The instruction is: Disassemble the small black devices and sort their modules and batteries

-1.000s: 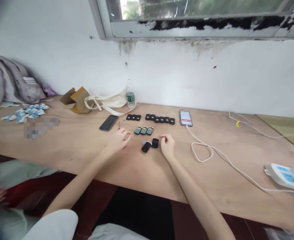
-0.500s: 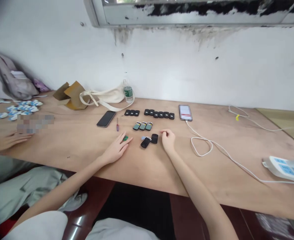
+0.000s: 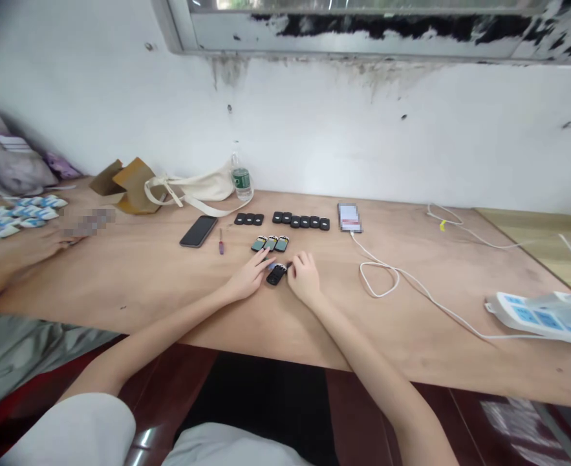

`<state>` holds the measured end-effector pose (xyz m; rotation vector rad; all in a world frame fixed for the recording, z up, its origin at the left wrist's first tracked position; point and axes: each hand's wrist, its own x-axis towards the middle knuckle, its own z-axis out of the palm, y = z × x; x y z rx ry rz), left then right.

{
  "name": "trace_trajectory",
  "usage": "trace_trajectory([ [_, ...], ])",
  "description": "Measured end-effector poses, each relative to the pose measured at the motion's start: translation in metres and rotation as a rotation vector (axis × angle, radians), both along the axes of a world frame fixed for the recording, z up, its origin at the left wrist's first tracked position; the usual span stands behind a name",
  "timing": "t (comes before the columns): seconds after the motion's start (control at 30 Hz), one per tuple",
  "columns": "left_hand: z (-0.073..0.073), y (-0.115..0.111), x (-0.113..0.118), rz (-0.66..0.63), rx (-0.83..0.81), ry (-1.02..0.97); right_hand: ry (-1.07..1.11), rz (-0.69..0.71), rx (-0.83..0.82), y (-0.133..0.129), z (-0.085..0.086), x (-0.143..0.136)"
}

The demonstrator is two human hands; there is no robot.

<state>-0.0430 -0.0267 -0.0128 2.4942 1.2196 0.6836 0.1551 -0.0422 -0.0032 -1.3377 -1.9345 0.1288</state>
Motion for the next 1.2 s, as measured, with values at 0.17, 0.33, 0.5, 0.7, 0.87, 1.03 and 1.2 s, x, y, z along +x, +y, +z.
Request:
trace_trajectory([
  [0.17,-0.001,0.014,0.006,-0.002,-0.037,-0.138,-0.162,0.022,-0.029,-0.003,0.004,-0.023],
  [0.33,0.009,0.016,-0.003,0.136,-0.042,-0.421,-0.265,-0.015,-0.094,0.009,0.012,-0.037],
  [0.5,0.015,0.016,-0.007,0.250,-0.020,-0.511,-0.171,-0.020,-0.312,0.020,0.016,-0.040],
  [0.7,0.015,0.014,-0.003,0.244,-0.050,-0.441,0.175,0.039,-0.421,0.024,0.017,-0.034],
  [0.87,0.014,0.011,0.000,0.211,0.038,-0.385,0.487,-0.018,-0.308,0.023,0.017,-0.010],
  [1.03,0.014,0.004,0.005,0.119,0.204,-0.282,0.498,-0.122,-0.257,0.017,0.003,0.021],
  [1.2,0.016,-0.006,0.019,-0.108,0.344,-0.116,0.418,-0.030,-0.230,0.021,-0.009,0.025],
])
